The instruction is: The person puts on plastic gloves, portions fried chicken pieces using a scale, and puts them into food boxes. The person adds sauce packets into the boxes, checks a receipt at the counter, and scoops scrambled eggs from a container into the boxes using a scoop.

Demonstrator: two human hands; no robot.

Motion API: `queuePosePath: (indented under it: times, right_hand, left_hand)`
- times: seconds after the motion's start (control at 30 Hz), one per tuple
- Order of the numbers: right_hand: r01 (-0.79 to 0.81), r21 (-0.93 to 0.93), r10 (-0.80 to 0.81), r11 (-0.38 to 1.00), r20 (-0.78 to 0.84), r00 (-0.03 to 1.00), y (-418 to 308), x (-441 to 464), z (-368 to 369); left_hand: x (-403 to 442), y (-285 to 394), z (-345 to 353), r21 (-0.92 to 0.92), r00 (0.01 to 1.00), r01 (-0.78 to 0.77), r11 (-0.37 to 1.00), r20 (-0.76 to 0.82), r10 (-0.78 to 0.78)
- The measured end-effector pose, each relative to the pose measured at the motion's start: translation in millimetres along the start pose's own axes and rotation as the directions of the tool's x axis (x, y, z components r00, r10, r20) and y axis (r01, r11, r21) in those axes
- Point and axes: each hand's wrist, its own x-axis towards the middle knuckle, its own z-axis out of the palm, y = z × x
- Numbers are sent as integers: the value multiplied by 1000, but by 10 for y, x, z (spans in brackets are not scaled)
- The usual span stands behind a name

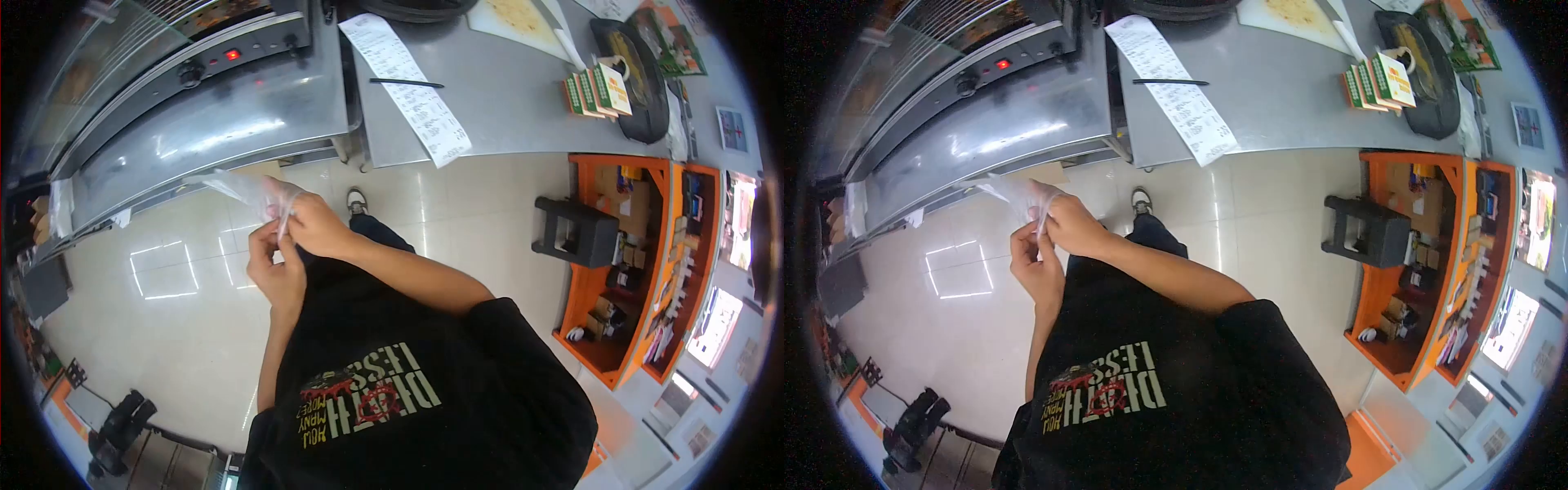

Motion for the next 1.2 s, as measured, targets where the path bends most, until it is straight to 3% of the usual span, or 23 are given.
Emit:
queuePosePath:
  times: [0.17,0.2,0.23,0.27,0.3,0.37,0.43,0.53,0.63,0.7,0.77,0.87,0.97,1.07,1.2]
  right_hand:
    - [256,55,-212,965,-406,889,23,67,91]
    - [261,89,-205,961,-400,893,69,100,80]
    - [323,-2,-298,947,-391,871,178,206,80]
    - [-211,689,305,693,-16,952,-325,103,-82]
    - [-169,776,268,608,0,963,-745,16,-195]
    - [-135,811,251,569,-14,968,-665,27,-269]
    - [-99,773,215,627,-50,975,-631,110,-326]
    - [-67,815,189,576,-53,981,-551,256,-403]
    - [-49,960,110,276,19,994,-357,359,-497]
    - [-108,988,-16,-106,107,994,-99,456,-585]
    - [-238,858,-121,-455,205,971,-116,484,-654]
    - [-100,995,-450,-11,84,889,-686,224,-631]
    - [54,937,-180,344,9,984,-1092,121,-623]
    - [49,915,5,400,-56,998,-930,130,-696]
    - [93,775,109,625,-205,973,-764,57,-597]
  left_hand:
    - [194,207,-4,163,955,-296,941,37,294]
    - [205,286,15,155,949,-315,936,45,312]
    - [234,345,31,153,941,-338,929,43,336]
    - [254,357,47,176,918,-397,901,63,392]
    - [249,352,68,197,893,-450,871,93,440]
    - [260,370,134,142,843,-537,831,101,528]
    - [296,388,127,119,856,-517,848,76,512]
    - [331,449,110,71,846,-532,844,79,527]
    - [340,512,137,34,810,-583,812,102,578]
    - [363,559,140,34,772,-633,773,97,628]
    - [409,541,147,114,771,-637,762,95,630]
    - [471,514,192,223,813,-561,797,-29,581]
    - [596,440,169,267,770,-609,747,-23,637]
    - [659,218,231,225,777,-613,757,-3,630]
    - [591,25,324,104,836,-546,831,131,533]
